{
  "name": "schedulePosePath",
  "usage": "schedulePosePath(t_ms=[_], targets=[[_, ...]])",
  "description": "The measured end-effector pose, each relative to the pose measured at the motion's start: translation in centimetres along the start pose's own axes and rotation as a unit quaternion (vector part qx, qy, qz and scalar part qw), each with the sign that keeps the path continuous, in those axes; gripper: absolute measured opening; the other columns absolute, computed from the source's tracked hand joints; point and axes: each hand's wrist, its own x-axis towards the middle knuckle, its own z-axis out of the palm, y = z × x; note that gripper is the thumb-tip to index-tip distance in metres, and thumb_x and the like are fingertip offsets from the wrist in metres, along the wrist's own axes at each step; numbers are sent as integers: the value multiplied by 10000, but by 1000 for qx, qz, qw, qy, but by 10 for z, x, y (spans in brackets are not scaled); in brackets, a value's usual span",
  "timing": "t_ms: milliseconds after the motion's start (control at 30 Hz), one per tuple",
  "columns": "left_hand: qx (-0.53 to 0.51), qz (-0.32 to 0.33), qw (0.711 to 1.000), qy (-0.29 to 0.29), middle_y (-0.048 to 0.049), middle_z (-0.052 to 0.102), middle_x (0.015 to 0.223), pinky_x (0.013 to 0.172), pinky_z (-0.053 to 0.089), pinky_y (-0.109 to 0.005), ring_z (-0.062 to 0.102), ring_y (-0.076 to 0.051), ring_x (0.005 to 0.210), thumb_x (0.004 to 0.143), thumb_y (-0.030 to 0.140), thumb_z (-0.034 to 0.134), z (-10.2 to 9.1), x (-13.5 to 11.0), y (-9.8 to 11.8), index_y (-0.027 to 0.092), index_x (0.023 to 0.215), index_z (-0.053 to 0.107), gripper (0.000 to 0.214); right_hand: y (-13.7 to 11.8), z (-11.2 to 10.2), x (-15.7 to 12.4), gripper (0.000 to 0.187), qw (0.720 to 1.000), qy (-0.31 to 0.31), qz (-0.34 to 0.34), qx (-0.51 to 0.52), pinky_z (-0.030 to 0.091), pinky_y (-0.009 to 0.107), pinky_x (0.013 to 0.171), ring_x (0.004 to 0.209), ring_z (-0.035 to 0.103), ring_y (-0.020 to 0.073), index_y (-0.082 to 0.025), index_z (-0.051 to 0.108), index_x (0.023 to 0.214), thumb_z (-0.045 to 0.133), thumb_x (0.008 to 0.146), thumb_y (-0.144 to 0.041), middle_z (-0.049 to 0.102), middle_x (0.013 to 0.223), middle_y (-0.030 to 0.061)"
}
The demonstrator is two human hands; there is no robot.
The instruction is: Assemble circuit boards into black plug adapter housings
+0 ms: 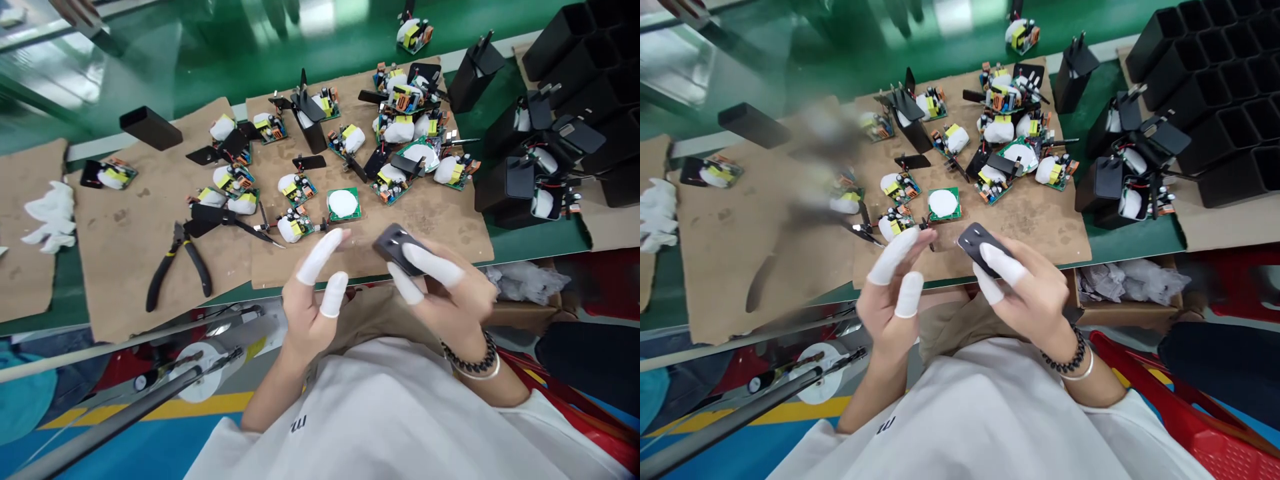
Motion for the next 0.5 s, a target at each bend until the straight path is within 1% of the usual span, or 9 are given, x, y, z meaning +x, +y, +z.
schedulePosePath(t_ms=[67, 100, 167, 233, 267, 333, 367, 433, 500], targets=[[13, 10, 998, 57, -36, 729, 1420, 1229, 521, -472, 690, -265, 1339, 1016, 187, 626, -6, -10, 1, 324, 1515, 589, 519, -6, 5, 1, 354, 997, -3, 56, 60, 678, 429, 930, 1101, 775, 271, -273, 747, 1177, 797, 877, -454, 807, 1167, 72], [24, 6, 998, 64, -41, 733, 1410, 1228, 522, -463, 690, -262, 1340, 1006, 180, 640, -7, -13, 0, 318, 1508, 594, 523, -9, 7, 1, 355, 993, -3, 80, 92, 679, 421, 916, 1087, 775, 268, -273, 746, 1160, 798, 871, -472, 808, 1140, 65], [46, -11, 998, 34, -66, 705, 1451, 1242, 503, -446, 663, -269, 1379, 975, 202, 701, -2, -16, -3, 310, 1545, 546, 601, -13, 10, 2, 348, 980, -1, 126, 155, 681, 401, 885, 1051, 777, 257, -271, 744, 1125, 798, 863, -493, 809, 1076, 49], [57, -15, 998, -21, -104, 649, 1523, 1252, 485, -445, 621, -290, 1429, 907, 245, 801, 10, -14, -7, 305, 1611, 442, 793, -17, 11, 3, 333, 960, 0, 174, 218, 682, 377, 846, 995, 781, 242, -269, 742, 1087, 796, 860, -506, 806, 1003, 31], [53, -8, 998, -37, -119, 624, 1547, 1245, 490, -445, 610, -297, 1441, 874, 260, 839, 17, -12, -8, 305, 1633, 395, 881, -18, 11, 3, 325, 947, -1, 201, 251, 681, 363, 819, 955, 782, 232, -267, 741, 1064, 796, 858, -512, 802, 965, 21], [38, 5, 999, -23, -131, 622, 1538, 1207, 525, -439, 623, -298, 1423, 840, 266, 868, 31, -7, -7, 299, 1633, 367, 938, -20, 11, 1, 311, 907, 1, 265, 328, 674, 323, 748, 849, 775, 200, -265, 740, 1006, 811, 840, -519, 793, 891, -4], [35, 7, 999, -4, -125, 641, 1509, 1186, 541, -430, 641, -291, 1399, 840, 259, 864, 37, -4, -5, 291, 1610, 392, 904, -22, 10, -1, 310, 879, 3, 300, 372, 668, 300, 718, 801, 768, 181, -264, 742, 981, 823, 827, -521, 792, 870, -16], [55, 6, 998, 27, -107, 688, 1431, 1157, 556, -411, 676, -275, 1341, 831, 252, 860, 42, 2, 2, 264, 1523, 487, 786, -27, 9, -4, 310, 813, 5, 358, 460, 664, 269, 701, 756, 762, 155, -263, 756, 954, 844, 803, -519, 802, 865, -30], [91, 11, 995, 32, -90, 734, 1325, 1103, 579, -393, 716, -264, 1244, 801, 284, 880, 41, 8, 10, 233, 1406, 581, 677, -32, 7, -7, 308, 757, -9, 391, 523, 665, 253, 710, 767, 775, 149, -264, 777, 956, 852, 795, -516, 814, 867, -34]])
